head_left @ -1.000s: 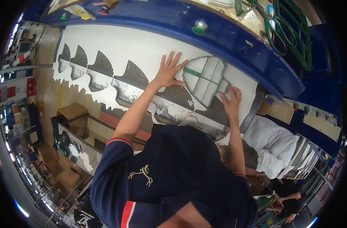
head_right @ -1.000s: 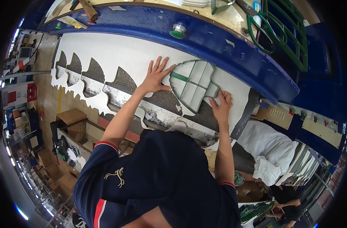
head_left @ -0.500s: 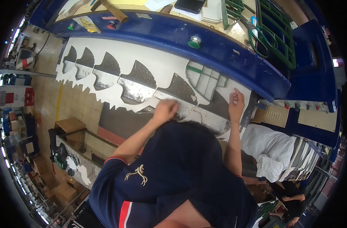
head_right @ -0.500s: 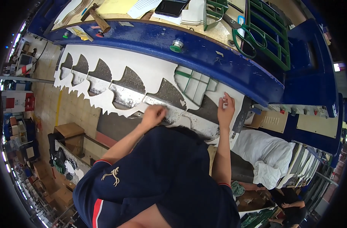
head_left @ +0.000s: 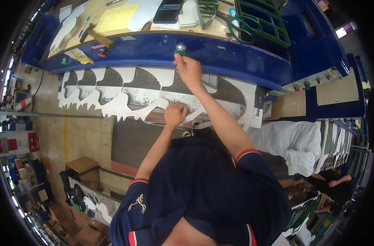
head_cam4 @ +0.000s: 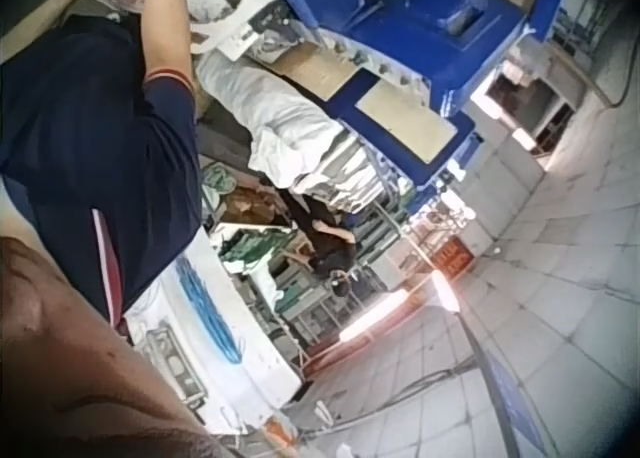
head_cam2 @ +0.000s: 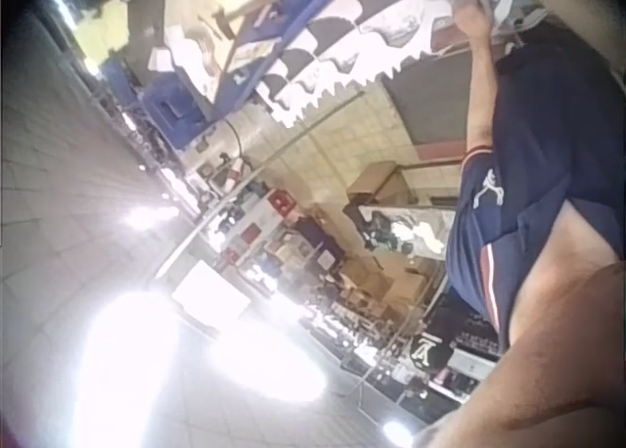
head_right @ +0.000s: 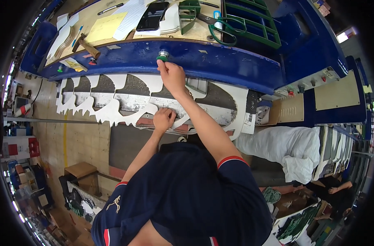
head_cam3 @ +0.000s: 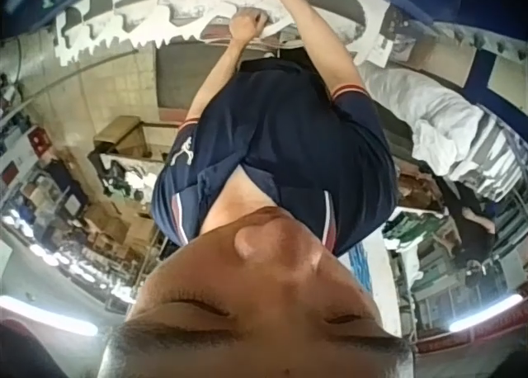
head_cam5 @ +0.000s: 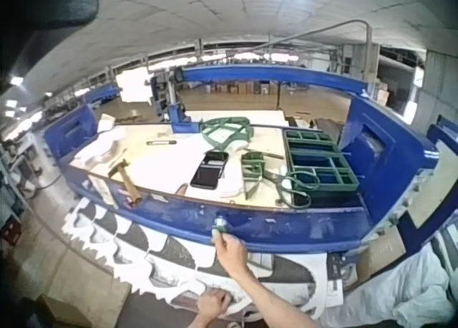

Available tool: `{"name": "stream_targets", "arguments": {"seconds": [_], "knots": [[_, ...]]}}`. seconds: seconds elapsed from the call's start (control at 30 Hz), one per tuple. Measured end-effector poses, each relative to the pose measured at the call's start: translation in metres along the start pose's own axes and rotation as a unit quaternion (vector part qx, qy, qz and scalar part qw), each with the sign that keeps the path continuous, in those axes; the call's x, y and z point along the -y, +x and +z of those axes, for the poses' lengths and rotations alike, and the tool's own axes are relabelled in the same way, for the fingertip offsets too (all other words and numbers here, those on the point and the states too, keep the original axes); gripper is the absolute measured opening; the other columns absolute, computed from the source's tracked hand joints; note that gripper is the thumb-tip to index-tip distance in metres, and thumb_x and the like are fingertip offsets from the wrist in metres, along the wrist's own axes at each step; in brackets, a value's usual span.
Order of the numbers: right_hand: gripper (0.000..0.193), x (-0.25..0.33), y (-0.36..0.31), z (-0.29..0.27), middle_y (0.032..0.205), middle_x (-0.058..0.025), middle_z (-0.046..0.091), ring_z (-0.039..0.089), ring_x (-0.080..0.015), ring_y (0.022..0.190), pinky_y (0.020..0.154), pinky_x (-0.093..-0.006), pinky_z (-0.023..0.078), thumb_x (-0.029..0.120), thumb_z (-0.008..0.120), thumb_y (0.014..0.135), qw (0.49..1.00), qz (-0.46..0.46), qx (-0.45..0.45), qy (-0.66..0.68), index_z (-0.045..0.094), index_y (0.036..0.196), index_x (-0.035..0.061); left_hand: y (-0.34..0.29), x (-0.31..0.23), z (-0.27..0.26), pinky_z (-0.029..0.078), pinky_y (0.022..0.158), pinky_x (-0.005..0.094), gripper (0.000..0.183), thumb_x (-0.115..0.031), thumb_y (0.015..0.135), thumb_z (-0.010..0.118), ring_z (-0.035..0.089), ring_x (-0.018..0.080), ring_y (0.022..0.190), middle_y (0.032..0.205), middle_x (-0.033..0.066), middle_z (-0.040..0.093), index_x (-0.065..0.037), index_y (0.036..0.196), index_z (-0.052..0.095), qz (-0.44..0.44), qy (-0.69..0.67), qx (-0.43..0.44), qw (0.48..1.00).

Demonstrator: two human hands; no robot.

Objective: Manually cut shoe components from a sheet of material using a cutting die, a hammer, and an industrial press.

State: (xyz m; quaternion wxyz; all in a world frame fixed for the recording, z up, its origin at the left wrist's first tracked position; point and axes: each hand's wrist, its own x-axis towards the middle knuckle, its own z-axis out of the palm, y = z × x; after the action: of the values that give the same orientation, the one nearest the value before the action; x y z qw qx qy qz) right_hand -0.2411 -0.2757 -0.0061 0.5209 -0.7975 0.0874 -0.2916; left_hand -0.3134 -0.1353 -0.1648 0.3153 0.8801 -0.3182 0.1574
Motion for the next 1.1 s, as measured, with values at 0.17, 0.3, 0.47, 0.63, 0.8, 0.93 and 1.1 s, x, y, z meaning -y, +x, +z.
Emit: {"name": "stream_targets", "arguments": {"seconds": [0.17,0.3,0.47,0.63,0.8,0.93,1.1], "knots": [[0.042,0.001,-0.025,0.000,0.061,-0.0084,0.066,0.065,-0.0169,0.056,0.056,-0.0296,0.048,0.039,0.063,0.095,1.000,0.018,-0.004,-0.015,0.073,0.078,0.0023,-0.001,0.002,0.001,0.050,0.061,0.0404,0.019,-0.019,0.080,0.066,0.061,0.0280,0.067,0.069,0.0081,0.063,-0.007,0.066,0.065,0.007,0.008,-0.002,1.000],[0.036,0.000,-0.026,-0.004,0.061,-0.0075,0.066,0.063,-0.0148,0.054,0.053,-0.0287,0.046,0.035,0.068,0.092,0.997,0.046,0.001,-0.062,0.073,0.078,0.0015,0.000,0.003,0.001,0.050,0.061,0.0407,0.021,-0.020,0.081,0.065,0.060,0.0292,0.067,0.069,0.0077,0.064,-0.007,0.064,0.065,0.013,0.004,0.002,1.000],[0.043,-0.021,-0.047,-0.010,0.062,-0.0032,0.063,0.058,-0.0108,0.056,0.054,-0.0302,0.045,0.040,0.066,0.093,0.959,0.188,0.144,0.158,0.067,0.076,0.0006,0.000,0.004,0.003,0.050,0.063,0.0407,0.021,-0.020,0.080,0.065,0.060,0.0298,0.067,0.068,0.0081,0.064,-0.007,0.064,0.064,0.017,-0.012,0.008,1.000],[0.030,-0.078,-0.132,-0.082,0.081,-0.0129,0.065,0.059,-0.0356,0.079,0.072,-0.0412,0.049,0.033,0.065,0.091,0.973,0.030,0.176,-0.145,0.068,0.089,0.0031,-0.008,0.007,0.001,0.049,0.062,0.0411,0.019,-0.019,0.080,0.065,0.059,0.0298,0.067,0.068,0.0084,0.061,-0.008,0.064,0.062,0.030,0.009,-0.002,1.000],[0.033,-0.114,-0.220,-0.133,0.110,-0.0114,0.061,0.054,-0.0346,0.109,0.092,-0.0492,0.042,0.030,0.066,0.088,0.949,0.013,0.147,-0.277,0.062,0.115,0.0110,-0.003,0.003,-0.003,0.048,0.062,0.0413,0.018,-0.019,0.081,0.063,0.058,0.0297,0.067,0.069,0.0086,0.061,-0.008,0.067,0.062,0.040,0.007,-0.007,0.999],[0.042,-0.121,-0.214,-0.131,0.110,-0.0128,0.062,0.055,-0.0355,0.109,0.093,-0.0498,0.042,0.030,0.065,0.087,0.941,0.053,0.147,-0.301,0.055,0.125,0.0138,0.000,-0.001,-0.006,0.049,0.067,0.0424,0.018,-0.019,0.082,0.063,0.059,0.0321,0.070,0.071,0.0102,0.062,-0.007,0.068,0.063,0.011,-0.024,0.029,0.999],[0.033,-0.123,-0.204,-0.124,0.108,-0.0143,0.065,0.058,-0.0374,0.105,0.091,-0.0506,0.043,0.032,0.064,0.088,0.934,0.115,0.177,-0.288,0.057,0.111,0.0102,-0.009,-0.002,-0.004,0.048,0.073,0.0462,0.019,-0.018,0.082,0.063,0.060,0.0350,0.077,0.073,0.0130,0.062,-0.005,0.068,0.064,-0.024,-0.040,0.025,0.999]]}}
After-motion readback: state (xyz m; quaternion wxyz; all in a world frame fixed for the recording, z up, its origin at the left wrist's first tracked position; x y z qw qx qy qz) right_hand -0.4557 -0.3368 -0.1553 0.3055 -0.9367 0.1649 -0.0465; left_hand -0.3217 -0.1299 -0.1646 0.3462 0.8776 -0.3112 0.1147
